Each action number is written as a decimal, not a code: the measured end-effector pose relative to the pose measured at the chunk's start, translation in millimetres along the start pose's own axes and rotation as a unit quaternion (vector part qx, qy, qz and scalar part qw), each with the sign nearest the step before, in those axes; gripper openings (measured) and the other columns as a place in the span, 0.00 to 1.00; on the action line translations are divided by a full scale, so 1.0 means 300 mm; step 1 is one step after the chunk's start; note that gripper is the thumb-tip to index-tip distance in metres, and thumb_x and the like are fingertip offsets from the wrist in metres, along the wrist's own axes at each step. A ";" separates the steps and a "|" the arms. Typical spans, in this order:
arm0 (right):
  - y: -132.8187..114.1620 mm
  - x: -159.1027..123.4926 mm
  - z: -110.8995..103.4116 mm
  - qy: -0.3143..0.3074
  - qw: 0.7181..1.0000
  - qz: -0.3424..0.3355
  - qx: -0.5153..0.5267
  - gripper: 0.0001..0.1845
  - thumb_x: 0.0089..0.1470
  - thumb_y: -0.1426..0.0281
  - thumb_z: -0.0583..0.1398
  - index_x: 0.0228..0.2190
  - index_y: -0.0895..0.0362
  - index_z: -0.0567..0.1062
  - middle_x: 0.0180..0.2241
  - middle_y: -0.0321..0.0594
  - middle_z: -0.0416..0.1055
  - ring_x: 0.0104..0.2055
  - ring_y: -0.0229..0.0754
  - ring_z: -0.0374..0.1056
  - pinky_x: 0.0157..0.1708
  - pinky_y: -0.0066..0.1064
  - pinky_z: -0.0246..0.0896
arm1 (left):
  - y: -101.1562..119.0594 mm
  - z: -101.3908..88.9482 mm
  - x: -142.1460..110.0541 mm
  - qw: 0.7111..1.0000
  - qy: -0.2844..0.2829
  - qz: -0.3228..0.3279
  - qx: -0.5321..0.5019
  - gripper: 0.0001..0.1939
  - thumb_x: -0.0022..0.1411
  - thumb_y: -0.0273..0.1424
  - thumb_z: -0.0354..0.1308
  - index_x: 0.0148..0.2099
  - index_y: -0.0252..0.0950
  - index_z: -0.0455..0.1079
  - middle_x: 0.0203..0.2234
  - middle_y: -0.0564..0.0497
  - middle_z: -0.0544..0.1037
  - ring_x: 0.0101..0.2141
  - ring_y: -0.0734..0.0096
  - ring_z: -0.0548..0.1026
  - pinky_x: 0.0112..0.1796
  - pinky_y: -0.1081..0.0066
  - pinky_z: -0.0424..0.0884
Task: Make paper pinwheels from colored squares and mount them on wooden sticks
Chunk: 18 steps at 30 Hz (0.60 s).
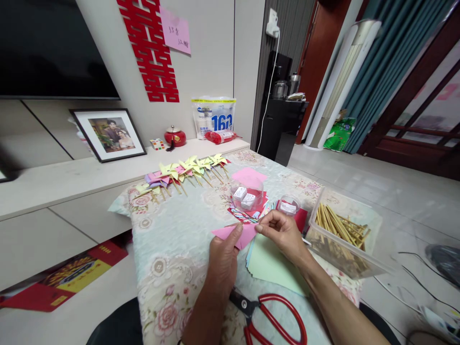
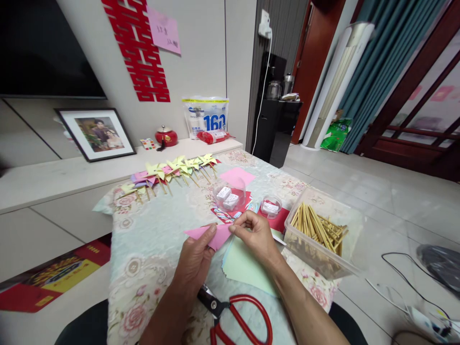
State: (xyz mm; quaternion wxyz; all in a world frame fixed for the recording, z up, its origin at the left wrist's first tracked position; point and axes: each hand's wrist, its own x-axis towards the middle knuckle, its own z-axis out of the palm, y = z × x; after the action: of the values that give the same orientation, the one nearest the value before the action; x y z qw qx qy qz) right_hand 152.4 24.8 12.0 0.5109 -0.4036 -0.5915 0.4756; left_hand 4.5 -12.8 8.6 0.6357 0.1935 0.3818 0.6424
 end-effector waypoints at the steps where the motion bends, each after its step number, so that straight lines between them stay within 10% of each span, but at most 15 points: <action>1: 0.002 0.000 0.002 0.001 1.000 -0.004 -0.002 0.14 0.45 0.61 0.71 0.23 0.55 0.74 0.24 0.35 0.73 0.28 0.40 0.67 0.31 0.32 0.60 | 0.000 0.002 -0.001 1.000 0.003 -0.001 0.000 0.12 0.47 0.33 0.72 0.33 0.30 0.79 0.27 0.46 0.83 0.34 0.57 0.81 0.38 0.65 0.75; 18: 0.010 0.004 0.008 0.041 0.999 0.003 0.002 0.09 0.43 0.63 0.71 0.27 0.54 0.81 0.22 0.34 0.73 0.24 0.37 0.64 0.26 0.30 0.57 | -0.009 0.000 0.003 1.000 0.021 0.003 -0.017 0.24 0.41 0.32 0.75 0.42 0.32 0.77 0.31 0.46 0.84 0.33 0.60 0.81 0.39 0.65 0.73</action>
State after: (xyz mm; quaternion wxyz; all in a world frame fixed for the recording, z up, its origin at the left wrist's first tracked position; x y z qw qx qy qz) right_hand 150.0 26.3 9.4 0.5337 -0.4239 -0.5679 0.4614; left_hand 6.2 -12.2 6.3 0.6289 0.1705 0.3832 0.6547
